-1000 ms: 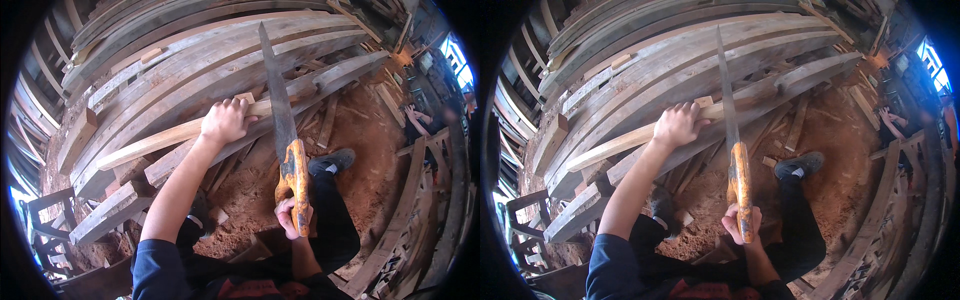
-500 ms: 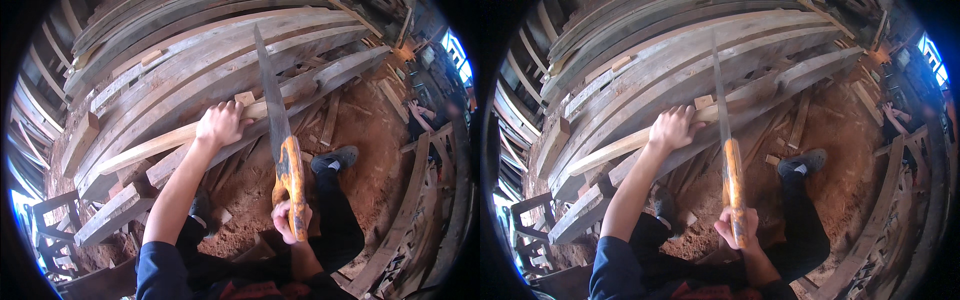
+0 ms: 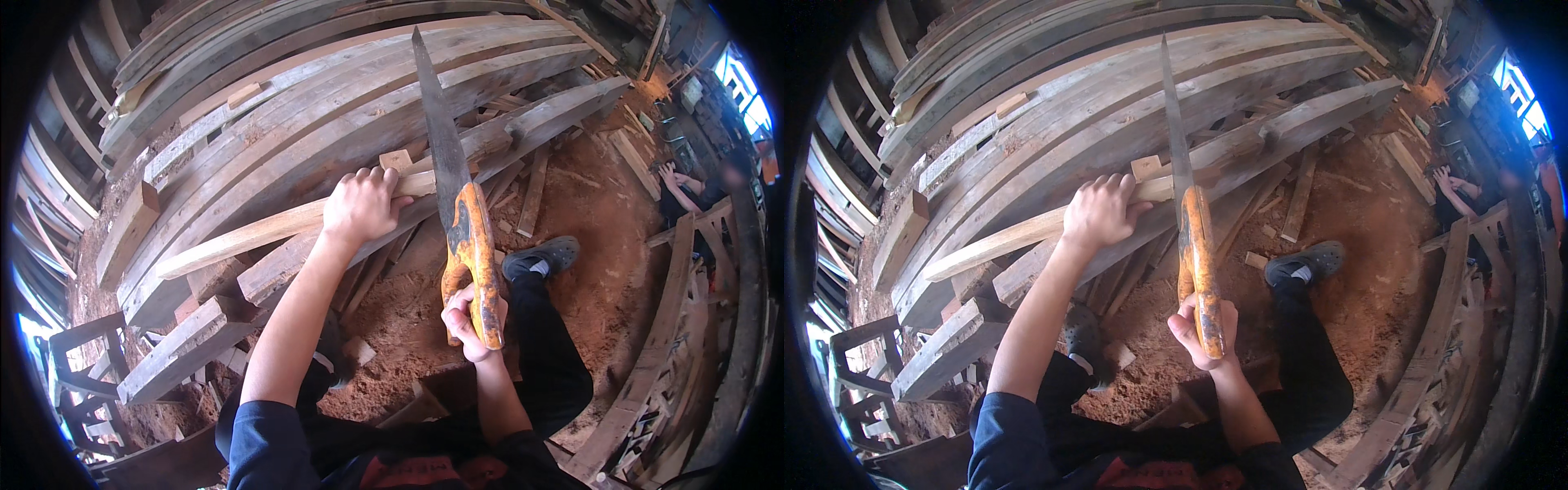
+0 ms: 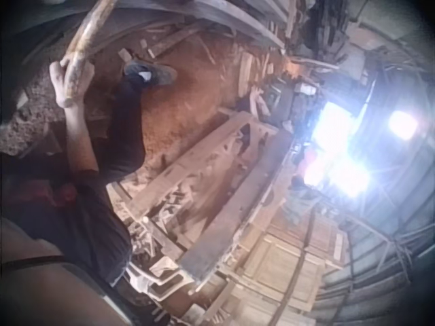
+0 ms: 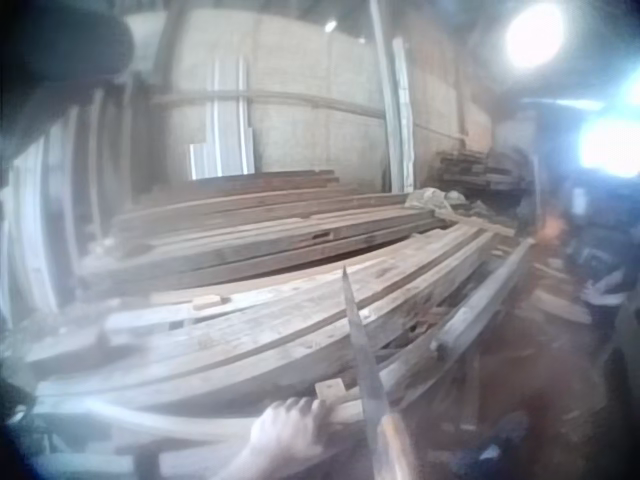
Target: The person uses a hand saw to cut a small wooden plank resting on a stack of lumber. They hold the plank with the left hand and saw with the right hand, producing sawdust as the cut progresses.
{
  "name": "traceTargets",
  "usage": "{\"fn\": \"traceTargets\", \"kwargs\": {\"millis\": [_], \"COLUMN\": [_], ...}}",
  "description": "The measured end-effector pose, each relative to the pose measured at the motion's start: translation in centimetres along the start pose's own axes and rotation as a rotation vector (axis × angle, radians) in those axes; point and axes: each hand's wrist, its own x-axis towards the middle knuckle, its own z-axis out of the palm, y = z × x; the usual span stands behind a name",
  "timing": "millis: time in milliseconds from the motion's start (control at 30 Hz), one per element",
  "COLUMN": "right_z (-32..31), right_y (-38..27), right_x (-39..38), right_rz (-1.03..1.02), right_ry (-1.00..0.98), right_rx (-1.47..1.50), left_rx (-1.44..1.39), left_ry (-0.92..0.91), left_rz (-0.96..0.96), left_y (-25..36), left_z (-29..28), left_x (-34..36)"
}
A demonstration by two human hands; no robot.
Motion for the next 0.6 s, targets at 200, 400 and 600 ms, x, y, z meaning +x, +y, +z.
{"fn": "traceTargets", "kwargs": {"millis": [200, 400, 600], "right_z": [-1.1, -1.0, 0.5], "right_y": [-0.4, 1.1, 0.6], "right_x": [1.7, 1.9, 1.6], "right_rz": [0.040, -0.071, -0.097], "right_ry": [-0.043, -0.020, -0.023], "right_rx": [0.152, 0.035, -0.090], "left_rx": [0.039, 0.055, 0.062], "left_ry": [-0.021, 0.022, 0.049], "left_rz": [-0.094, -0.083, -0.060], "left_y": [0.5, 0.4, 0.4], "left_z": [-0.4, 0.1, 0.2], "left_x": [0.1, 0.0, 0.0]}}
